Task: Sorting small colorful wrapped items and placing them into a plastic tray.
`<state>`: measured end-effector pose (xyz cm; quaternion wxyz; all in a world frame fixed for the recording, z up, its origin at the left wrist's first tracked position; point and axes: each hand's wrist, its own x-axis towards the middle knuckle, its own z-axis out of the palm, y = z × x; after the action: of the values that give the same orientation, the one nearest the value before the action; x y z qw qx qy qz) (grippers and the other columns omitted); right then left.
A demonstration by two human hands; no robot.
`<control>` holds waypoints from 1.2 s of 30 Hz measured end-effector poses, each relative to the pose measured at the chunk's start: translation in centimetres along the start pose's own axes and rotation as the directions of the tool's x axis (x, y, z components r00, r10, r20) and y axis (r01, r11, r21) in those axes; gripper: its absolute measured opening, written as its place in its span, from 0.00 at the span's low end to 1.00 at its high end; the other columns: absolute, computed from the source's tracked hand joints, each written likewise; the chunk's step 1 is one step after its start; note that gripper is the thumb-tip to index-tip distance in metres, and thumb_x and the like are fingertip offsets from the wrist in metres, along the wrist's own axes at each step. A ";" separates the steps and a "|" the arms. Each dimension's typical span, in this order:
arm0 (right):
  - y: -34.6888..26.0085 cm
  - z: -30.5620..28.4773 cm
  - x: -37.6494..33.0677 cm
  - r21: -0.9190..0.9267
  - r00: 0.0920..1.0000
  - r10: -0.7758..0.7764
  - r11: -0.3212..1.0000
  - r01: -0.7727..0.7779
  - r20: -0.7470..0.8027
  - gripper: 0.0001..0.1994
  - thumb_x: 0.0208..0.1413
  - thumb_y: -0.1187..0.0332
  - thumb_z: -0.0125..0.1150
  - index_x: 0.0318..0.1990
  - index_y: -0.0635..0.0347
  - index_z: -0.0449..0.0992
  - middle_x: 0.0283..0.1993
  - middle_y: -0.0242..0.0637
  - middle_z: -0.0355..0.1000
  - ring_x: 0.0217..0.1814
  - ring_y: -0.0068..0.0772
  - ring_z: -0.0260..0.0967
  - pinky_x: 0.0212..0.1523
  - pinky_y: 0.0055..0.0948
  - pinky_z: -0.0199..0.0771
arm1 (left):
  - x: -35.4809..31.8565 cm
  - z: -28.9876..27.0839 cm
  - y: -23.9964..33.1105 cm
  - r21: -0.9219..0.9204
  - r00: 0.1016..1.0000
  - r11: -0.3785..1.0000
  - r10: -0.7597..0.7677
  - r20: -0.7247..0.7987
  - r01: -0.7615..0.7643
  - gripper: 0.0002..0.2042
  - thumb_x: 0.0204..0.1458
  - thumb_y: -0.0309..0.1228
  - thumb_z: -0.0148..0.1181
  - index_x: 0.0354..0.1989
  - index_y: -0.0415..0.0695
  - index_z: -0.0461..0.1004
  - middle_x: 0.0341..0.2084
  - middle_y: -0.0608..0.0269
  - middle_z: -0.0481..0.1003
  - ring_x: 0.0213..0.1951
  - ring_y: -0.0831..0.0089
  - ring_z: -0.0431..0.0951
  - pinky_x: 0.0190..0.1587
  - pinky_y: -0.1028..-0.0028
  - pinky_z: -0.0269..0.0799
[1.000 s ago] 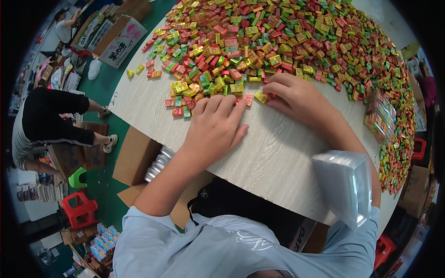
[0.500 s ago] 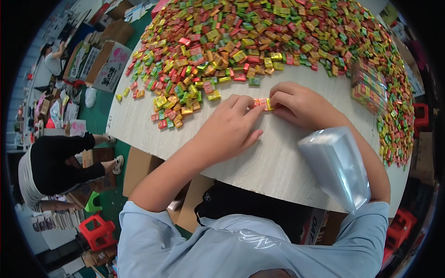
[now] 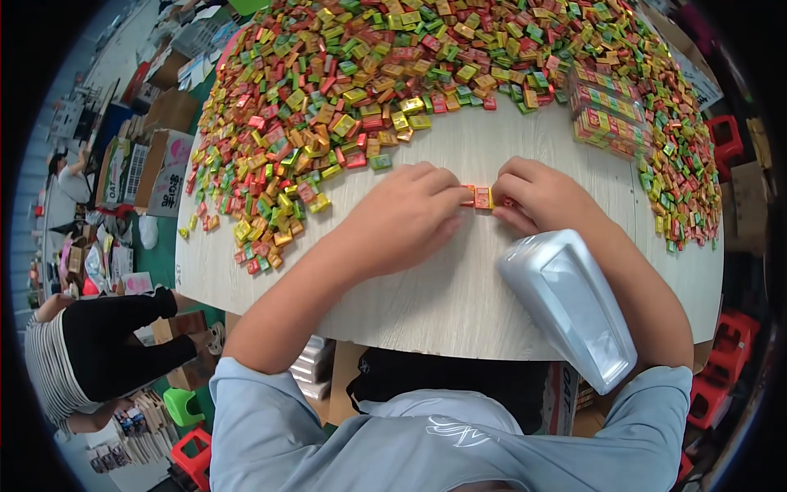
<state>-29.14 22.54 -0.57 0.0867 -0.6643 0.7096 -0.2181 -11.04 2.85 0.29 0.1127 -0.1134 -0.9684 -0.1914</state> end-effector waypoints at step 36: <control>1.5 0.5 10.0 0.026 0.955 -0.284 0.959 0.283 0.090 0.09 0.51 0.81 0.61 0.40 0.60 0.75 0.45 0.40 0.73 0.45 0.48 0.74 0.45 0.42 0.75 | -2.8 -2.2 -4.1 0.278 0.970 0.930 -0.232 -0.068 0.241 0.20 0.58 0.38 0.67 0.56 0.46 0.76 0.38 0.59 0.78 0.45 0.60 0.79 0.49 0.61 0.72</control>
<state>-31.31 12.70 -0.02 0.0918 -0.7681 0.6008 -0.2018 -9.09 -2.24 0.16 0.1203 0.0246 -0.9903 -0.0646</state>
